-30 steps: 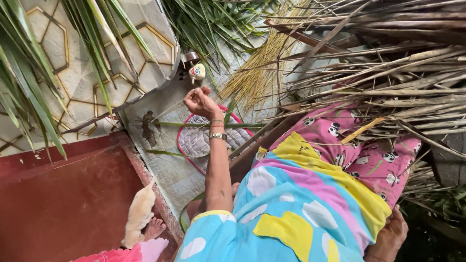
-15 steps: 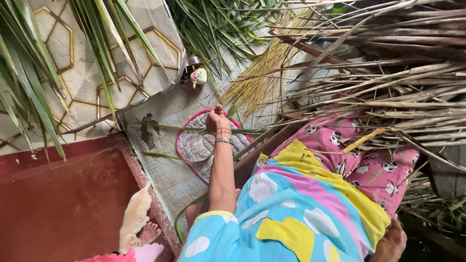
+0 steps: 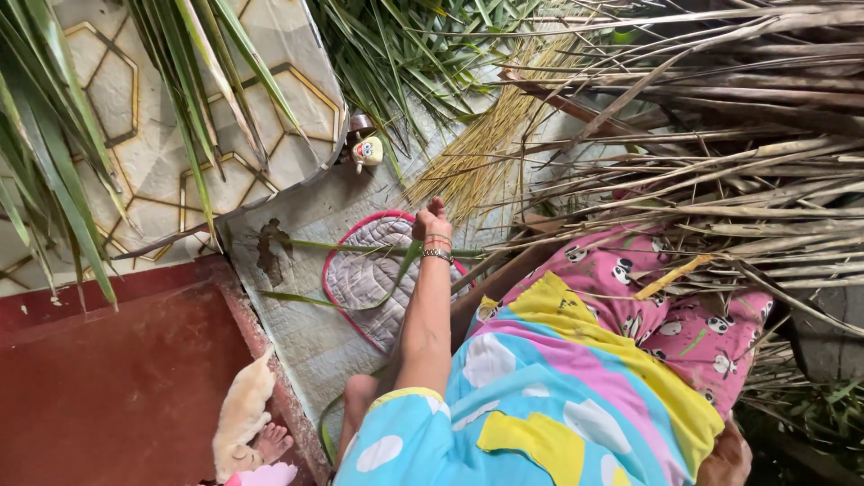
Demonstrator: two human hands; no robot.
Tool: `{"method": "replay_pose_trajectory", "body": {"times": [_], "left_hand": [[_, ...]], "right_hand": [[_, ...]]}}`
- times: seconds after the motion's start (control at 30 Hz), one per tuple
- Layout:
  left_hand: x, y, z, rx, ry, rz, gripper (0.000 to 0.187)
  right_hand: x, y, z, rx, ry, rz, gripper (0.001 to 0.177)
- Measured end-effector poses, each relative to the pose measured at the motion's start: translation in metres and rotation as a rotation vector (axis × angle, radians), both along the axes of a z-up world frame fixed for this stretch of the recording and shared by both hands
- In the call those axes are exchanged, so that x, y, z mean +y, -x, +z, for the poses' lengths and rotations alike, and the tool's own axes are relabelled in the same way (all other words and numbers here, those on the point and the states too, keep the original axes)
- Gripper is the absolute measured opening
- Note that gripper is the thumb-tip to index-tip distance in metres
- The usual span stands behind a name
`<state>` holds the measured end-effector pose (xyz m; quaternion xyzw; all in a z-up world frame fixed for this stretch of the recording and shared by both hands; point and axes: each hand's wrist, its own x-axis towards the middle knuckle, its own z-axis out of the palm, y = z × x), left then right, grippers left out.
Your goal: Stripping fibers from dried palm fronds using hands and a small knife.
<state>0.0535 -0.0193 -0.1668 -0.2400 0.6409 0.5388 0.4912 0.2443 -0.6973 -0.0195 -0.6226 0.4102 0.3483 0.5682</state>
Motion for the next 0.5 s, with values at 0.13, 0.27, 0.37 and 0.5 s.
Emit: {"method": "replay_pose_trajectory", "body": {"times": [0.13, 0.27, 0.37, 0.5], "left_hand": [[0.004, -0.019, -0.012, -0.231, -0.060, -0.109, 0.016], [-0.002, -0.041, -0.036, -0.385, -0.102, -0.252, 0.022], [0.004, -0.060, -0.009, -0.473, -0.126, -0.435, 0.031], [0.002, -0.070, -0.025, -0.625, -0.146, -0.739, 0.014]], "right_hand": [[0.042, 0.019, 0.044, -0.094, 0.269, -0.021, 0.029], [0.088, 0.070, 0.115, -0.806, 0.546, 0.780, 0.019], [0.102, 0.071, 0.111, -0.579, 0.299, 0.307, 0.018], [0.069, 0.039, 0.067, -0.312, 0.296, 0.010, 0.017]]}}
